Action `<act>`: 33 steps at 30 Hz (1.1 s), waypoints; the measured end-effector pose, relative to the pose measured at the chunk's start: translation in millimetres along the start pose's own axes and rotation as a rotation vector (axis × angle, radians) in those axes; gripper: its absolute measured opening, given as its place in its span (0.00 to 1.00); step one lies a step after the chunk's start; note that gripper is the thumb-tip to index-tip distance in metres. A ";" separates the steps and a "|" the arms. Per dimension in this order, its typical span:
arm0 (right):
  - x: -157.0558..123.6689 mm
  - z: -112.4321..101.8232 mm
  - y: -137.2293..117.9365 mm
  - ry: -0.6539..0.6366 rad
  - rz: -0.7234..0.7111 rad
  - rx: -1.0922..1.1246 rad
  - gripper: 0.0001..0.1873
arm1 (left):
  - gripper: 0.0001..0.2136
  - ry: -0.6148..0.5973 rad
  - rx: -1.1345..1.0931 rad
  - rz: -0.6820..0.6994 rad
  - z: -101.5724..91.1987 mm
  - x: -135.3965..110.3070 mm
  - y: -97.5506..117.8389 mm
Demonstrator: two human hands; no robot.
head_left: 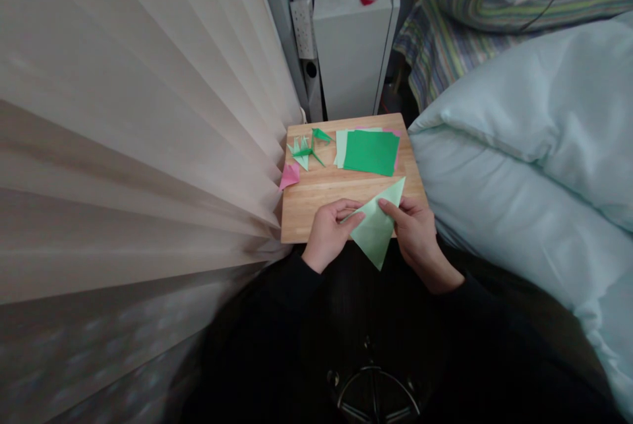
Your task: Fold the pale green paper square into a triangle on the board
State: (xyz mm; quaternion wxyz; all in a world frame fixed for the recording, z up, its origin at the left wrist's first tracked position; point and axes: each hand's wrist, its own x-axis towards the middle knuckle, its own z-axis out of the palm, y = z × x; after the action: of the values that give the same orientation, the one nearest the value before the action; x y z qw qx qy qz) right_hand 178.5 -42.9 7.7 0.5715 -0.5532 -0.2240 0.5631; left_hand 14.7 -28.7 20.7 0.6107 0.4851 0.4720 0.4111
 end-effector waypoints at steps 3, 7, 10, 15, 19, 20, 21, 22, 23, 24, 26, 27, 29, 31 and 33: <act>-4.0 3.0 0.7 -0.008 0.026 0.011 0.19 | 0.14 0.007 -0.003 0.037 2.5 -2.0 1.0; -5.1 3.9 2.8 -0.006 0.025 0.049 0.20 | 0.12 0.040 0.064 0.119 4.4 -3.6 1.3; -5.7 3.7 4.3 -0.029 0.016 0.071 0.19 | 0.12 0.056 0.094 0.137 4.8 -4.1 1.5; -7.3 3.3 4.6 -0.048 0.016 0.088 0.16 | 0.12 0.094 0.104 0.142 5.5 -4.3 2.1; -8.9 4.0 3.2 -0.069 0.034 0.065 0.16 | 0.12 0.097 0.110 0.136 4.9 -4.5 2.3; -9.5 4.3 2.8 -0.076 0.045 0.059 0.17 | 0.12 0.095 0.111 0.135 4.7 -4.6 2.4; -10.0 4.6 2.5 -0.082 0.055 0.052 0.18 | 0.11 0.093 0.111 0.136 4.5 -4.7 2.6; -10.3 4.9 2.3 -0.085 0.061 0.047 0.19 | 0.11 0.089 0.111 0.136 4.4 -4.8 2.9; -10.5 5.1 2.3 -0.085 0.062 0.042 0.19 | 0.11 0.086 0.111 0.136 4.4 -4.7 3.2; -10.3 5.1 2.3 -0.081 0.061 0.039 0.19 | 0.11 0.081 0.110 0.134 4.5 -4.7 3.5; -8.7 4.5 2.0 -0.053 0.048 0.032 0.19 | 0.10 0.069 0.108 0.128 5.0 -4.4 3.7; -7.4 3.8 1.5 -0.030 0.035 0.024 0.18 | 0.10 0.062 0.105 0.124 5.2 -4.3 3.5; -4.2 2.0 -1.0 0.008 0.012 -0.005 0.17 | 0.11 0.050 0.100 0.106 5.5 -4.0 2.7; -1.2 -0.3 -5.2 0.003 0.012 -0.048 0.18 | 0.12 0.020 0.117 0.059 5.1 -3.7 1.7; 0.9 -2.6 -9.9 -0.059 0.041 -0.108 0.19 | 0.12 -0.015 0.149 0.017 4.2 -3.2 1.2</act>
State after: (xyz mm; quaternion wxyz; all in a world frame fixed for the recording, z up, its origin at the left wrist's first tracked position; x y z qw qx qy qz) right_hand 185.0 -40.6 15.3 0.5223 -0.5709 -0.2594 0.5778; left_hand 18.0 -32.4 22.8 0.5729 0.5364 0.4925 0.3761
